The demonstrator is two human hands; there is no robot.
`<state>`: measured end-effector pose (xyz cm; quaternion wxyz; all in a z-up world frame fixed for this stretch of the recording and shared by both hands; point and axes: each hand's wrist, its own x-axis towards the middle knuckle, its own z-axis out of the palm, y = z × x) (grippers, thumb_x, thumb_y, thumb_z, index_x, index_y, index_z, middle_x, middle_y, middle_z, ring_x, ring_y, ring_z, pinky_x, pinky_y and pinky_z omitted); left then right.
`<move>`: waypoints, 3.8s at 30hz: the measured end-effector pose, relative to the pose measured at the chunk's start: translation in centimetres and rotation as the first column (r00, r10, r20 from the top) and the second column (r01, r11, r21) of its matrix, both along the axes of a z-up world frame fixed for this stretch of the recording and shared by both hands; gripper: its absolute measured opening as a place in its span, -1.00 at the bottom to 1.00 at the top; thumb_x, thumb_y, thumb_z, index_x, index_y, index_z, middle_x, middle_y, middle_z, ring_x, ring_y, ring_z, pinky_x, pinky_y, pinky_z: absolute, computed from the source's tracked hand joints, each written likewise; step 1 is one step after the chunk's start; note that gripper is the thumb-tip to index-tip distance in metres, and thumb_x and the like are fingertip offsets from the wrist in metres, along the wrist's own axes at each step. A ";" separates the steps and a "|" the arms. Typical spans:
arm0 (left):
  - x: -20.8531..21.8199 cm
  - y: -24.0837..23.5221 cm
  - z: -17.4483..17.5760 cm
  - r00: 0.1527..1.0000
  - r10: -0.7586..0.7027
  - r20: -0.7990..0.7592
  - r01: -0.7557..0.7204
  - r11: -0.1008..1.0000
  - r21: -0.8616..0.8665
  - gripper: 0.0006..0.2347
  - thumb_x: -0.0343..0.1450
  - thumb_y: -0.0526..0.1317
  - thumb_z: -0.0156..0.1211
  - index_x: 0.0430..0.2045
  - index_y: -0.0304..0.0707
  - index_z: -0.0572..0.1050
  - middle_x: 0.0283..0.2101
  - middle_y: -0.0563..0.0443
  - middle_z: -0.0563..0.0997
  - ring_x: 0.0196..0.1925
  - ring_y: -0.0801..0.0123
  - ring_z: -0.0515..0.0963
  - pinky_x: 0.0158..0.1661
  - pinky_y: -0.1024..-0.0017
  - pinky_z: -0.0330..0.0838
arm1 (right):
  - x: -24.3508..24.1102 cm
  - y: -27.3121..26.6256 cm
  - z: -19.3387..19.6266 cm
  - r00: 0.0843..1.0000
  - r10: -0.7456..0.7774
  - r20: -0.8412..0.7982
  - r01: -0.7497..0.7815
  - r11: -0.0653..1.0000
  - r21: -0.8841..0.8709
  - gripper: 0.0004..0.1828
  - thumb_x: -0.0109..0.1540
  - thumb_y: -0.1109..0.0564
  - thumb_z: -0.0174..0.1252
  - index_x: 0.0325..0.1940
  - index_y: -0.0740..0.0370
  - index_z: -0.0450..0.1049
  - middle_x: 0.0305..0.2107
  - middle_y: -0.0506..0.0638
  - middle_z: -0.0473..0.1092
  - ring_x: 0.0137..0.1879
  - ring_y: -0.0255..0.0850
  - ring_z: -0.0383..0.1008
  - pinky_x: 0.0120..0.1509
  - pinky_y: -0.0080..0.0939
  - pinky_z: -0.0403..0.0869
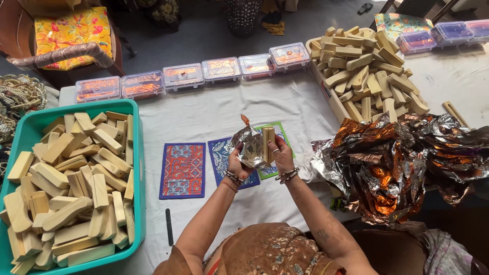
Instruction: The person picks up small wooden blocks from a pile and wraps them individually in shiny metallic foil. They fold the foil around each block and place the wrapped items on the table.
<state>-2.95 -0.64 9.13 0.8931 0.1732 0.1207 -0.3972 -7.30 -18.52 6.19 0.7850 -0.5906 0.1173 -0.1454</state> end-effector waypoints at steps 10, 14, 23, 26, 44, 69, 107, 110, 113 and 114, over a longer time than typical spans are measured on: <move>-3.8 2.1 -17.1 0.921 0.355 -0.162 -0.308 0.916 0.255 -0.53 0.50 0.11 -0.20 0.14 -0.19 0.45 0.03 -0.04 0.65 -0.04 0.13 0.65 -0.10 0.15 0.56 | -3.6 5.0 1.8 0.962 0.171 -0.212 -0.266 0.424 -0.866 -0.39 0.26 -0.02 0.19 0.37 0.18 0.30 0.06 0.11 0.37 0.15 0.09 0.47 0.20 -0.01 0.46; -5.3 5.5 -18.1 0.908 0.418 -0.036 -0.310 0.727 0.613 -0.46 0.54 0.17 -0.08 0.05 -0.47 0.45 -0.10 -0.26 0.62 -0.20 0.04 0.64 -0.27 0.22 0.57 | -4.5 6.2 0.1 0.883 0.113 -0.455 -0.468 0.275 -0.840 -0.33 0.23 -0.09 0.20 0.38 0.14 0.26 0.13 0.10 0.32 0.15 0.10 0.45 0.20 0.03 0.42; -3.7 7.8 -13.0 0.992 0.121 0.034 -0.125 0.928 0.352 -0.59 0.55 0.07 -0.26 0.09 -0.13 0.43 0.04 -0.08 0.66 -0.02 0.18 0.69 -0.08 0.20 0.57 | -1.0 1.8 -11.1 0.884 0.322 -0.338 -0.342 0.940 0.002 -0.47 0.32 0.03 0.21 0.32 0.31 0.40 -0.02 0.05 0.52 0.00 -0.27 0.51 0.10 -0.24 0.49; -3.4 5.5 -15.1 0.995 -0.043 0.086 -0.003 0.881 0.472 -0.59 0.56 0.07 -0.25 0.10 -0.10 0.48 0.02 -0.06 0.67 0.00 0.19 0.66 -0.07 0.25 0.55 | -1.2 2.0 -6.9 0.884 0.344 -0.315 -0.261 0.925 0.277 -0.50 0.33 0.05 0.16 0.30 0.33 0.39 -0.08 0.04 0.53 -0.04 -0.29 0.55 0.04 -0.23 0.52; -3.5 5.2 -13.6 0.820 -0.544 0.178 -0.288 -0.123 0.950 -0.57 0.36 0.06 0.05 -0.01 -0.19 0.57 -0.06 -0.30 0.67 0.03 -0.23 0.62 0.04 0.01 0.46 | -2.9 4.8 -3.6 0.929 0.274 -0.249 -0.276 0.961 0.024 -0.37 0.25 0.06 0.28 0.36 0.35 0.38 0.01 -0.01 0.53 0.02 -0.38 0.49 0.12 -0.36 0.46; -4.4 1.5 -9.8 0.291 -0.922 0.256 -0.709 -0.029 0.705 -0.68 0.43 -0.17 0.14 0.10 0.08 0.46 0.03 0.06 0.57 0.12 0.13 0.48 0.01 0.05 0.37 | -5.4 0.3 -8.7 0.932 -0.016 -0.361 -0.074 0.970 -0.232 -0.42 0.23 -0.02 0.27 0.28 0.33 0.47 -0.09 -0.02 0.57 -0.08 -0.39 0.50 0.05 -0.35 0.46; -1.1 -3.8 -9.2 0.328 -0.937 0.119 -0.705 -0.159 0.691 -0.60 0.50 -0.17 -0.04 0.27 0.39 0.30 0.48 0.04 0.20 0.50 -0.09 0.12 0.28 -0.26 0.12 | -3.8 -7.9 -14.4 0.909 0.181 -0.375 -0.041 0.936 0.351 -0.56 0.27 0.05 0.26 0.15 0.33 0.45 -0.27 -0.02 0.53 -0.27 -0.26 0.53 -0.22 -0.24 0.52; -1.7 -4.1 -7.3 0.204 -0.975 -0.086 -0.657 -0.202 0.726 -0.51 0.49 -0.16 -0.06 0.34 0.55 0.18 0.54 0.08 -0.04 0.55 -0.18 -0.19 0.29 -0.50 -0.22 | -2.1 -7.7 -12.0 0.950 0.065 -0.304 -0.016 0.987 0.161 -0.50 0.29 0.06 0.24 0.26 0.37 0.43 -0.14 -0.03 0.53 -0.13 -0.29 0.52 -0.08 -0.30 0.50; -3.0 -4.1 -3.5 0.121 -0.979 -0.162 -0.606 -0.203 0.769 -0.52 0.49 0.02 -0.07 0.35 0.68 0.09 0.57 0.15 -0.20 0.58 -0.19 -0.44 0.25 -0.65 -0.48 | -1.0 -5.8 -5.6 0.991 0.084 -0.102 -0.098 0.986 -0.133 -0.43 0.31 0.06 0.20 0.36 0.35 0.35 0.00 0.01 0.50 0.02 -0.26 0.50 0.07 -0.29 0.49; -3.4 -4.1 -2.2 0.134 -0.980 -0.144 -0.552 -0.195 0.811 -0.56 0.51 0.19 -0.08 0.33 0.70 0.08 0.58 0.17 -0.23 0.59 -0.14 -0.49 0.25 -0.67 -0.56 | -0.6 -5.1 -3.1 0.987 0.163 0.006 -0.155 0.948 -0.279 -0.40 0.31 0.06 0.18 0.41 0.33 0.29 0.09 0.03 0.46 0.12 -0.25 0.49 0.17 -0.27 0.48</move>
